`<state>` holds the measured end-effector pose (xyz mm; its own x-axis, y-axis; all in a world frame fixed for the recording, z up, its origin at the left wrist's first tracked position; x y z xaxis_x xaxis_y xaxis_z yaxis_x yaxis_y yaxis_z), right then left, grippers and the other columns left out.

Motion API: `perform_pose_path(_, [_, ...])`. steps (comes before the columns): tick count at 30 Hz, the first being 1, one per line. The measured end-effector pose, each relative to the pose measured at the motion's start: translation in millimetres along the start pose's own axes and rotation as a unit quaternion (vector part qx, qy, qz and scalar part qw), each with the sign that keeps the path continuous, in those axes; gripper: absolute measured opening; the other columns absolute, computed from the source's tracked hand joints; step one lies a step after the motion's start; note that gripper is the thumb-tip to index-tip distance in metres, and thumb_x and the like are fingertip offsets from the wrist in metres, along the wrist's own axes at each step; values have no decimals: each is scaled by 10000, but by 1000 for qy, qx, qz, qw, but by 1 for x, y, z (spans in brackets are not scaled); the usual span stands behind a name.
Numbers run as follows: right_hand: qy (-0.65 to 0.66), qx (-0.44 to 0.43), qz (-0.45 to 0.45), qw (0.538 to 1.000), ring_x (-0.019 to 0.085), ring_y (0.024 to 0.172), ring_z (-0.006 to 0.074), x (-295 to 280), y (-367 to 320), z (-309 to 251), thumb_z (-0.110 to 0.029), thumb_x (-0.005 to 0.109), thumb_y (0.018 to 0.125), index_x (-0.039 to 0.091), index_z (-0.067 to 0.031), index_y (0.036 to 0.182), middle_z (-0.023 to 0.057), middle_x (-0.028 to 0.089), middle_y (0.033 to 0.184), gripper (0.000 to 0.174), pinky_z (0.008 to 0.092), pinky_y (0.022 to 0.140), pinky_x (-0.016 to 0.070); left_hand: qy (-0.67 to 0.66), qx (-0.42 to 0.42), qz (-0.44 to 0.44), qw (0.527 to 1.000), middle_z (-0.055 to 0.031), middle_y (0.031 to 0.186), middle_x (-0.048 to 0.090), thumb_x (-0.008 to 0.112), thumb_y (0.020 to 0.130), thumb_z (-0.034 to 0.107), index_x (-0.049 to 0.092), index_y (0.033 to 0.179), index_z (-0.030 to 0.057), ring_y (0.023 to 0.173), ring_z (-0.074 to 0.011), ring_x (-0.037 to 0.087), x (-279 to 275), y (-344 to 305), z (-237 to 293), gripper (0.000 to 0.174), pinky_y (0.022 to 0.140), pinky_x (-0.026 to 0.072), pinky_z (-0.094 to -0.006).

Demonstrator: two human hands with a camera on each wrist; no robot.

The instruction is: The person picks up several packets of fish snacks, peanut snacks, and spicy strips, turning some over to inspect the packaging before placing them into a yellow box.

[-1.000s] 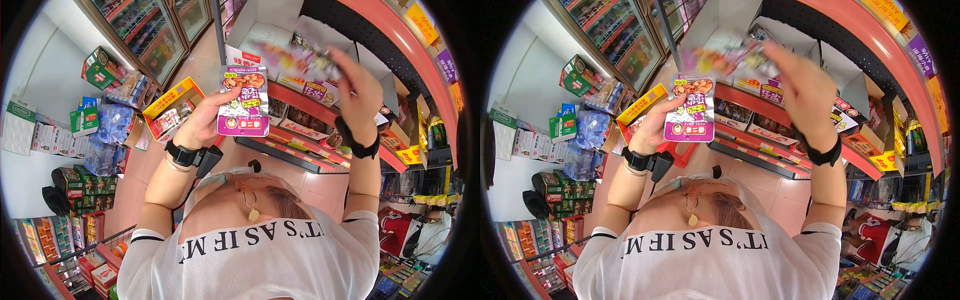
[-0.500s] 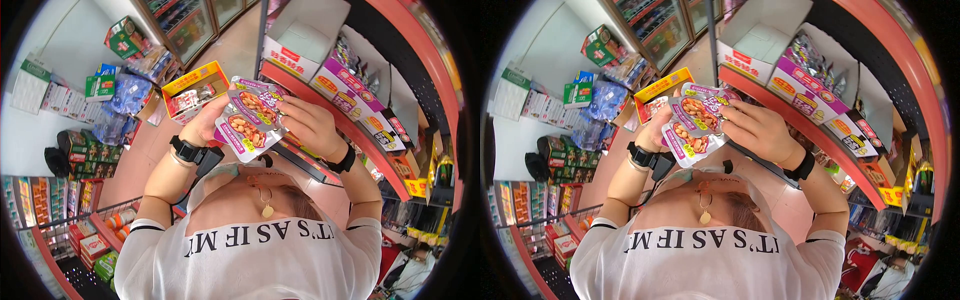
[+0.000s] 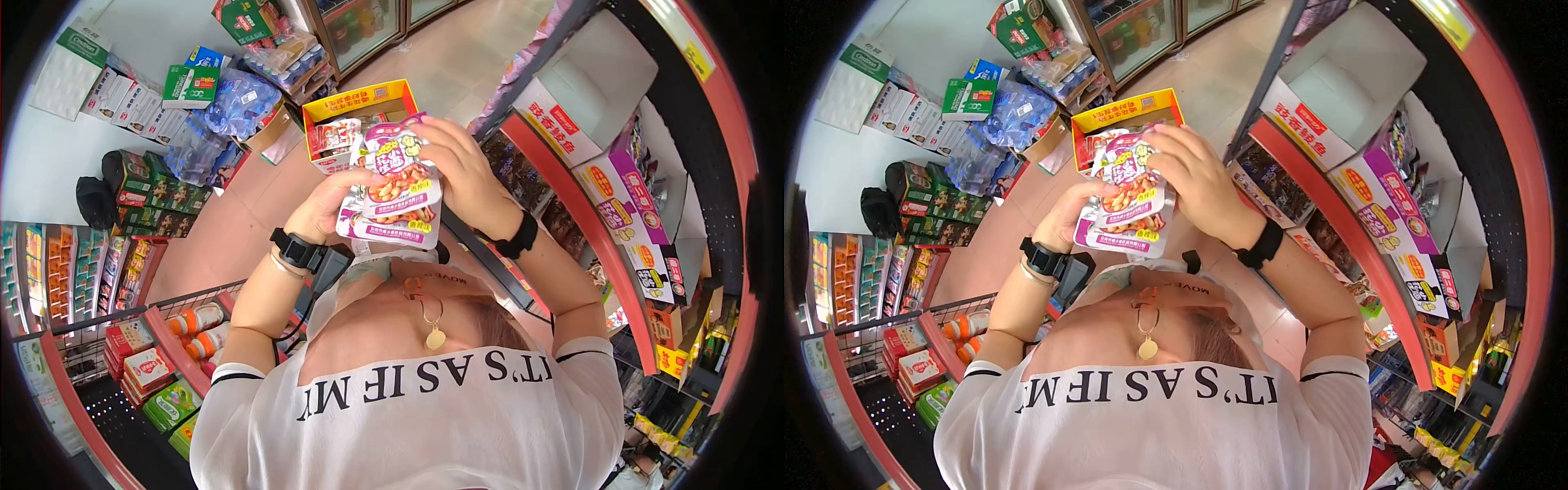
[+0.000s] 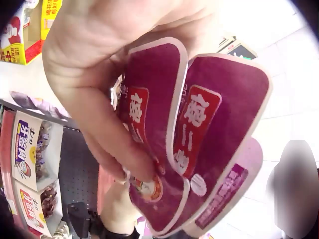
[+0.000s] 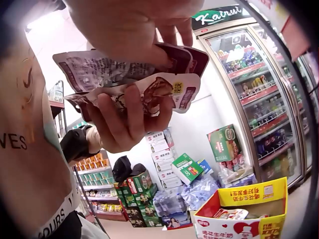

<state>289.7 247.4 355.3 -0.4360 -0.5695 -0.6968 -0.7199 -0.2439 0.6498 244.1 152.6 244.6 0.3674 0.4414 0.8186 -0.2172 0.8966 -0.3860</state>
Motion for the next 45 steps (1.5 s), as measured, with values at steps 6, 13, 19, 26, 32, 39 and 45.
perform_pose_path(6, [5,107,43,993,451,1120,349,25,21,16,5,602,689,540,-56,1099,154,437,1242,420,399,906,404,33,55,4,998,-172,1139,562,575,794,67,447,1206,-23,1005,-260,584,-32,-2,30,441,892,467,-392])
perform_pose_path(13, [273,335,88,897,539,1000,235,90,-8,83,37,472,787,508,13,1114,128,542,1099,330,296,827,436,144,165,58,974,-121,1098,586,653,749,56,476,1168,-16,965,-204,598,-58,-8,91,460,845,491,-345])
perform_pose_path(19, [592,531,17,606,594,835,105,167,-15,83,-390,407,938,512,-15,1100,54,605,940,422,261,718,473,191,199,72,959,-99,1083,589,651,762,12,482,1153,1,959,-185,595,-88,-12,129,427,824,499,-335])
perform_pose_path(26, [580,543,-7,608,597,861,120,208,6,86,-285,492,906,494,-1,1102,77,600,974,345,258,707,492,211,188,68,957,-102,1080,595,679,744,26,496,1149,-1,953,-189,597,-133,-12,149,446,829,491,-327])
perform_pose_path(32, [543,568,-15,618,586,889,124,248,-2,98,-181,614,824,473,46,1117,94,583,1032,397,267,746,486,226,91,115,963,-96,1075,598,691,741,44,498,1150,1,955,-185,594,-193,-1,129,454,847,481,-326])
perform_pose_path(39, [552,588,-78,586,595,830,129,311,-24,123,-46,637,789,525,51,1055,89,610,958,305,254,728,478,149,53,182,971,-92,1113,572,640,825,167,471,1179,4,980,-172,577,-251,-2,104,425,836,481,-327])
perform_pose_path(45, [416,682,-40,601,610,779,161,350,-73,230,-39,617,787,558,26,967,99,614,883,200,325,593,507,38,116,333,935,-81,1024,607,599,849,129,499,1130,16,874,-166,612,-324,-12,104,319,759,517,-330])
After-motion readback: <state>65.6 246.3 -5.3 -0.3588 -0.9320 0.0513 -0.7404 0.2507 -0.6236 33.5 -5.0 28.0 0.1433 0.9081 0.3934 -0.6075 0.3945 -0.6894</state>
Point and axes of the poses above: each hand's wrist, its own y-axis towards the middle knuckle, its own x-axis out of the palm, z = x × y, the point moved 9 cm from there along y, towards the middle knuckle
